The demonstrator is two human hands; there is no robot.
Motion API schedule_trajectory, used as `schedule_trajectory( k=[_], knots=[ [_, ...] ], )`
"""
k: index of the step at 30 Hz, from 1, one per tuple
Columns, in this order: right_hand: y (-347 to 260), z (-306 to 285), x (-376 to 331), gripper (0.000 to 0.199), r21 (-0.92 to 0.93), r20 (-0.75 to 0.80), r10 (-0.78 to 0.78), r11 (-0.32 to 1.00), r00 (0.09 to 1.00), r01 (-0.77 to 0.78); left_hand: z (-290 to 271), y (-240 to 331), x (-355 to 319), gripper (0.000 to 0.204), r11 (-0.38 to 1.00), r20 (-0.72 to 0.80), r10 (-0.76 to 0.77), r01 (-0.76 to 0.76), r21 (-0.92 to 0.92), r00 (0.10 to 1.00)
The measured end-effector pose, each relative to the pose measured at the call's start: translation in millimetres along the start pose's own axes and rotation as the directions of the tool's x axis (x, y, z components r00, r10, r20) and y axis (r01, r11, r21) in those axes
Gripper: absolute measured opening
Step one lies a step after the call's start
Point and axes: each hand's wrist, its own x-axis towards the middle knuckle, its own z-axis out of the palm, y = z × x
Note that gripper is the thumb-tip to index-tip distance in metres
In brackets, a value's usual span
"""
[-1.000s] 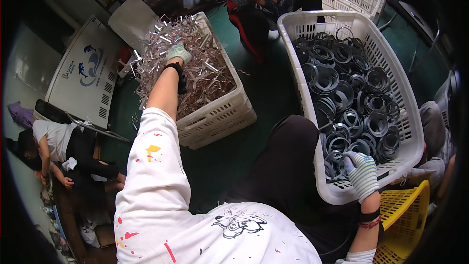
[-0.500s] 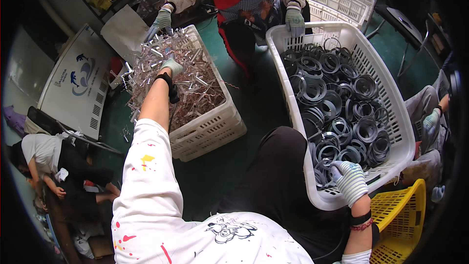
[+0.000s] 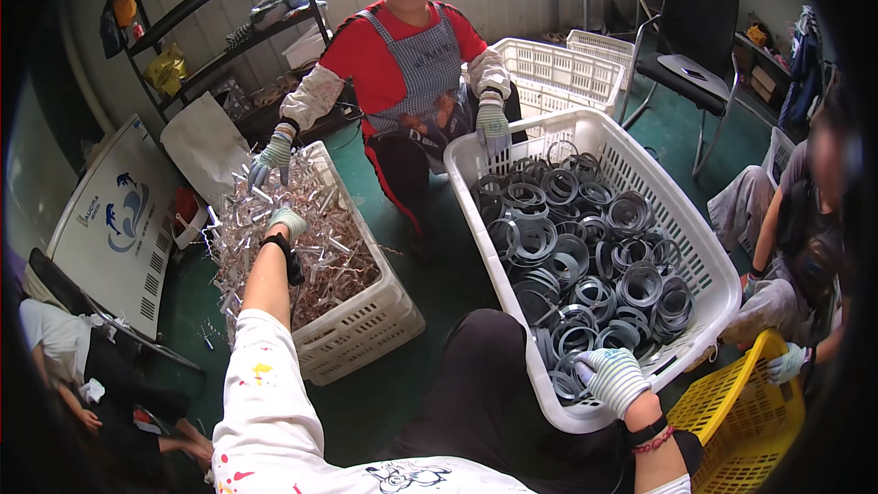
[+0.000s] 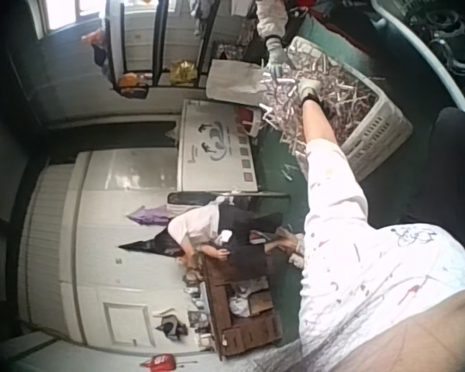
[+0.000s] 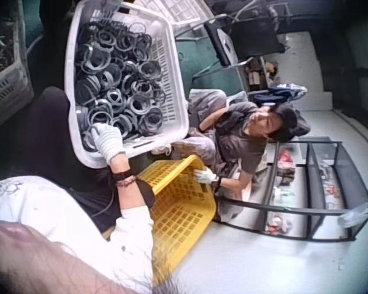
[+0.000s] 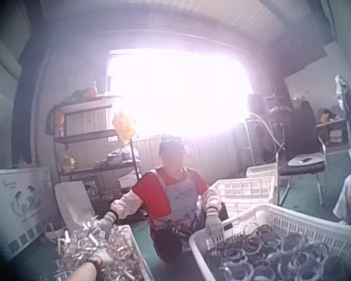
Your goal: The recorder is assembling metal ring components with wire clips in a manufacturing setting.
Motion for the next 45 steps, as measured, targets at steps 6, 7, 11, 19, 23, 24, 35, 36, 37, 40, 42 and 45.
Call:
schedule_trajectory(
  k=[6,7,11,19,23,24,35,36,37,40,42,45],
  knots=[
    [-2,-4,5,0.023,-0.010,0.006,-0.009,1.000,1.000,0.009,-2,4,14,0.055,0.997,0.054,0.066,-0.068,0.030,0.996],
    [-3,-6,6,0.023,0.008,-0.006,-0.021,1.000,1.000,0.021,-3,-8,21,0.055,0.998,0.045,0.061,-0.062,0.028,0.997],
    [-3,0,6,0.024,-0.012,0.049,-0.009,1.000,0.999,0.009,-3,-11,36,0.056,0.994,0.282,0.059,-0.082,0.074,0.958],
    [1,5,0,0.027,-0.063,0.095,-0.005,0.998,0.995,0.011,14,-18,61,0.056,0.991,0.219,0.001,-0.030,0.129,0.976],
    [0,2,0,0.027,-0.101,0.115,-0.057,0.993,0.992,0.069,10,-29,61,0.051,0.969,0.230,0.028,-0.083,0.233,0.973],
    [0,2,0,0.027,-0.113,0.114,-0.060,0.991,0.992,0.073,18,-23,51,0.049,0.957,0.184,0.072,-0.120,0.264,0.980],
    [-4,-10,-9,0.024,-0.109,0.007,-0.148,0.983,0.989,0.148,-19,-46,-87,0.045,0.996,-0.199,0.090,-0.092,-0.004,0.976],
    [-6,-10,-9,0.024,-0.105,0.004,-0.158,0.982,0.987,0.158,-23,-57,-93,0.042,0.996,-0.199,0.072,-0.080,-0.033,0.977],
    [-8,-11,-7,0.024,-0.108,0.013,-0.179,0.978,0.984,0.179,-30,-67,-97,0.041,0.988,-0.229,0.101,-0.124,-0.088,0.968],
    [-5,-9,-8,0.022,-0.119,0.017,-0.184,0.976,0.983,0.185,-50,-50,-116,0.042,0.965,-0.304,0.087,-0.156,-0.211,0.949],
    [-6,-17,-13,0.022,-0.161,0.083,-0.135,0.976,0.987,0.147,-56,-29,-116,0.041,0.954,-0.408,0.151,-0.240,-0.178,0.901],
    [-8,-18,-20,0.021,-0.138,0.019,-0.152,0.978,0.988,0.154,-52,-31,-79,0.025,0.879,-0.368,0.226,-0.351,-0.322,0.902]
  ],
)
